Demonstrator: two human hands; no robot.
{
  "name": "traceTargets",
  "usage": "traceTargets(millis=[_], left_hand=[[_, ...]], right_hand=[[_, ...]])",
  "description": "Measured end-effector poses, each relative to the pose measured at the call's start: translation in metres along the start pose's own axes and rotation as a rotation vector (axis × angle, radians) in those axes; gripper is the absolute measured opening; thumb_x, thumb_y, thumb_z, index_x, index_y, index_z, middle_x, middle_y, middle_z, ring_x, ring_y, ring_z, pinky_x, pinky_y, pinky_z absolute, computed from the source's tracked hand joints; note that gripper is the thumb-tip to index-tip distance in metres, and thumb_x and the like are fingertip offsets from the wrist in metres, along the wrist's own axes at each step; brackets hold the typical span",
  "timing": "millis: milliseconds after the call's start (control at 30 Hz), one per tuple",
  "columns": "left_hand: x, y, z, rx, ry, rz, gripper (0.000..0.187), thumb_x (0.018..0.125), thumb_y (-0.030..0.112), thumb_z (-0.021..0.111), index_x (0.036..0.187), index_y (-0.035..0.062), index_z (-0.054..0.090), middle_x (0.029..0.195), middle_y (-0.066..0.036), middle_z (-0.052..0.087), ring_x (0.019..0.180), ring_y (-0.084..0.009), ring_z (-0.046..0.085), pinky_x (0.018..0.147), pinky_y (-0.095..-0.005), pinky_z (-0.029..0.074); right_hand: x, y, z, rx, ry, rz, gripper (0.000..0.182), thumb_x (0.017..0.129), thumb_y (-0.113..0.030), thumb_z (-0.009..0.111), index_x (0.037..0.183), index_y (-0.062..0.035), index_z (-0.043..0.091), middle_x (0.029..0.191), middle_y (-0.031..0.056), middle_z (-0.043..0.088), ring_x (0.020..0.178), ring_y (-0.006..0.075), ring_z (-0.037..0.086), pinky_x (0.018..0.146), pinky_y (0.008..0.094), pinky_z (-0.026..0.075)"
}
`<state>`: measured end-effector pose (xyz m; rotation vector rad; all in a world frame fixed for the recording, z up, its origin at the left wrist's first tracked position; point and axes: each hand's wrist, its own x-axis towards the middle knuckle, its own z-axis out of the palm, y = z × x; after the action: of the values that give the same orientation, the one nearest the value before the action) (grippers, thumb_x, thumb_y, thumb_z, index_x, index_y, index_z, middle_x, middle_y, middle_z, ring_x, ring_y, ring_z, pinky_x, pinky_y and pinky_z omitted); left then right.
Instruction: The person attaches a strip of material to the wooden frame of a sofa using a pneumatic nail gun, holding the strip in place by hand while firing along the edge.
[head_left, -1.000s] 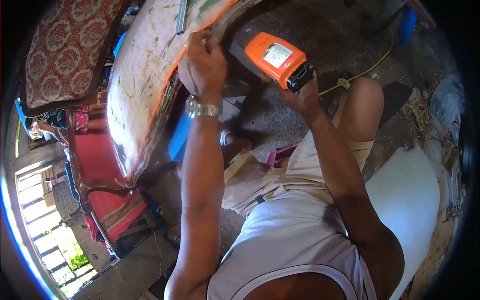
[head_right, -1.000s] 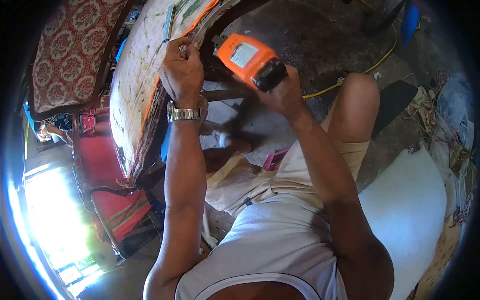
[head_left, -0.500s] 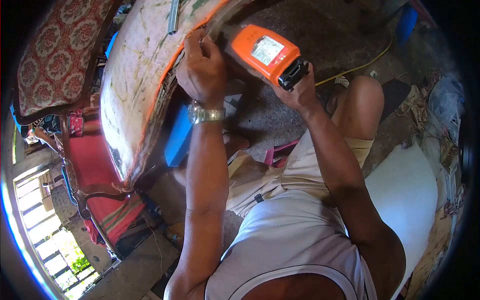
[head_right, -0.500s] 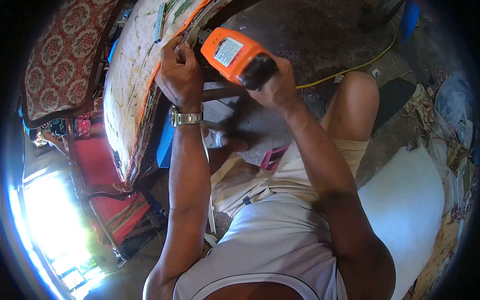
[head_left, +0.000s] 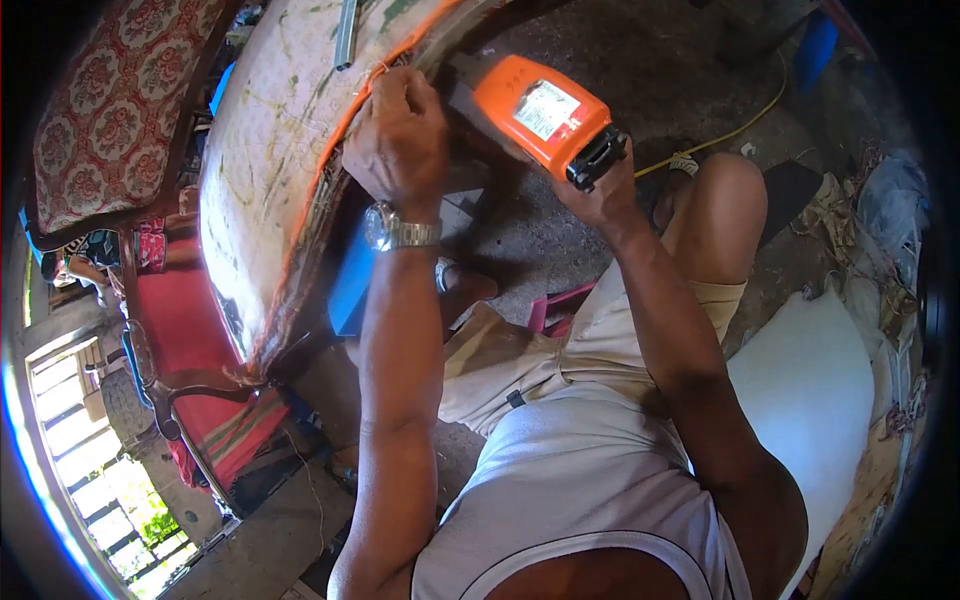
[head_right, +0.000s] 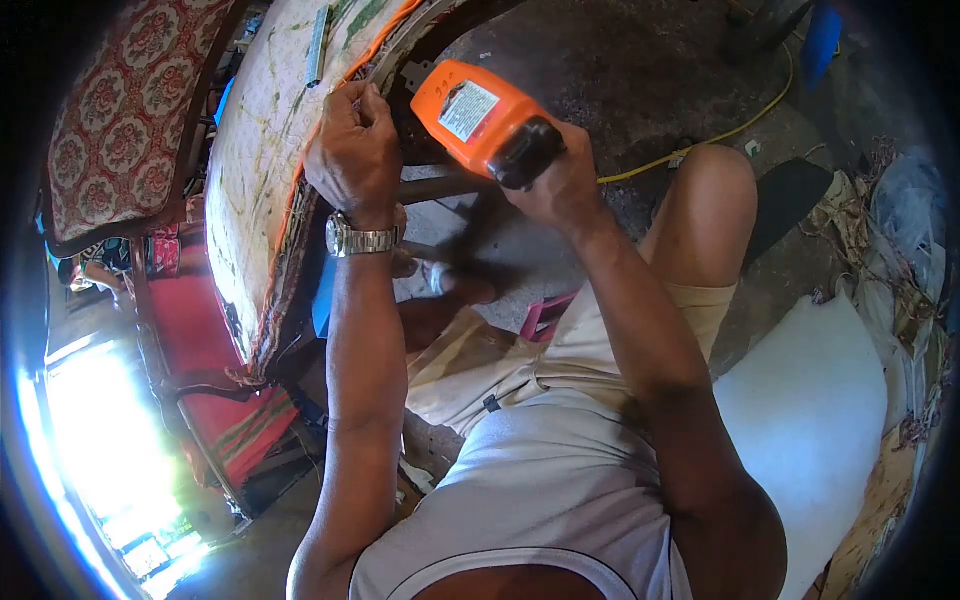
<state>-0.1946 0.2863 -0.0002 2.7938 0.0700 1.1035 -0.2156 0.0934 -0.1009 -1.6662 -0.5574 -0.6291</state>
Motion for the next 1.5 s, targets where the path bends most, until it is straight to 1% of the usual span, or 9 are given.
traceTargets(millis=[467, 567, 667, 967, 1067, 1100, 1200, 1300, 1500], left_hand=[[-0.005, 0.004, 0.005, 0.034, -0.001, 0.014, 0.013, 0.096, 0.025, 0.071, 0.09, 0.0141, 0.068, 0.074, -0.013, 0.071, 0.066, -0.0328, 0.07, 0.059, -0.0462, 0.053], [-0.006, 0.003, 0.005, -0.016, 0.021, 0.031, 0.012, 0.096, 0.026, 0.071, 0.094, 0.0147, 0.071, 0.075, -0.014, 0.072, 0.067, -0.0322, 0.071, 0.06, -0.045, 0.054], [-0.006, -0.002, 0.004, -0.014, -0.005, 0.042, 0.01, 0.098, 0.027, 0.065, 0.1, 0.0184, 0.07, 0.079, -0.012, 0.073, 0.068, -0.0368, 0.07, 0.059, -0.0507, 0.054], [-0.016, -0.013, -0.005, -0.054, -0.006, 0.166, 0.019, 0.099, 0.028, 0.066, 0.112, 0.0151, 0.07, 0.081, -0.012, 0.074, 0.07, -0.0358, 0.072, 0.062, -0.0469, 0.056], [-0.017, -0.005, -0.017, -0.202, -0.081, -0.105, 0.021, 0.097, 0.027, 0.07, 0.112, 0.0124, 0.07, 0.08, -0.013, 0.074, 0.071, -0.0337, 0.073, 0.062, -0.0453, 0.056], [-0.016, -0.003, -0.017, -0.239, -0.097, -0.209, 0.021, 0.094, 0.026, 0.073, 0.104, 0.0084, 0.069, 0.078, -0.014, 0.073, 0.071, -0.0333, 0.072, 0.063, -0.0455, 0.055], [-0.007, -0.006, -0.016, -0.256, -0.125, -0.278, 0.02, 0.093, 0.025, 0.072, 0.095, 0.0058, 0.068, 0.078, -0.017, 0.072, 0.069, -0.0344, 0.071, 0.065, -0.0463, 0.054], [-0.003, -0.007, -0.012, -0.249, -0.124, -0.181, 0.024, 0.097, 0.023, 0.073, 0.093, -0.0001, 0.065, 0.061, -0.008, 0.066, 0.051, -0.0117, 0.059, 0.051, -0.0322, 0.047], [-0.002, -0.007, -0.007, -0.287, -0.154, -0.238, 0.021, 0.095, 0.018, 0.073, 0.088, 0.001, 0.063, 0.062, -0.006, 0.066, 0.051, -0.0095, 0.057, 0.048, -0.0289, 0.043]], right_hand=[[0.013, -0.005, 0.001, 0.087, 0.004, 0.045, 0.033, 0.077, -0.008, 0.085, 0.106, -0.0037, 0.07, 0.094, 0.0157, 0.076, 0.088, 0.0353, 0.076, 0.078, 0.0397, 0.061], [0.017, -0.004, 0.001, 0.153, -0.043, 0.105, 0.033, 0.077, -0.008, 0.085, 0.106, -0.004, 0.07, 0.095, 0.0162, 0.076, 0.089, 0.036, 0.076, 0.079, 0.0403, 0.061], [0.015, -0.001, 0.004, 0.092, -0.035, 0.065, 0.034, 0.077, -0.008, 0.085, 0.107, -0.0042, 0.07, 0.095, 0.0163, 0.076, 0.089, 0.0367, 0.076, 0.079, 0.0407, 0.061], [0.029, -0.006, -0.004, 0.025, -0.088, 0.068, 0.04, 0.076, -0.012, 0.088, 0.112, -0.0064, 0.071, 0.098, 0.0156, 0.077, 0.089, 0.035, 0.077, 0.079, 0.0412, 0.062], [0.029, 0.002, -0.006, -0.054, -0.06, -0.07, 0.035, 0.079, -0.013, 0.089, 0.109, -0.0062, 0.072, 0.096, 0.0142, 0.078, 0.088, 0.0332, 0.077, 0.078, 0.0401, 0.062], [0.029, 0.003, -0.009, -0.09, -0.078, -0.078, 0.033, 0.08, -0.014, 0.089, 0.108, -0.0061, 0.072, 0.095, 0.0137, 0.078, 0.087, 0.0326, 0.078, 0.077, 0.0396, 0.062], [0.025, 0.007, -0.01, -0.01, -0.074, -0.036, 0.031, 0.081, -0.015, 0.088, 0.106, -0.0059, 0.073, 0.094, 0.013, 0.078, 0.086, 0.0321, 0.078, 0.076, 0.0388, 0.062], [0.022, 0.006, -0.012, -0.037, -0.084, -0.116, 0.029, 0.083, -0.014, 0.087, 0.108, -0.0065, 0.073, 0.094, 0.0065, 0.078, 0.085, 0.0259, 0.078, 0.076, 0.0363, 0.062], [0.019, 0.003, -0.01, 0.022, -0.106, -0.056, 0.029, 0.08, -0.012, 0.087, 0.103, -0.0063, 0.071, 0.091, 0.0086, 0.077, 0.081, 0.0282, 0.077, 0.072, 0.037, 0.062]])
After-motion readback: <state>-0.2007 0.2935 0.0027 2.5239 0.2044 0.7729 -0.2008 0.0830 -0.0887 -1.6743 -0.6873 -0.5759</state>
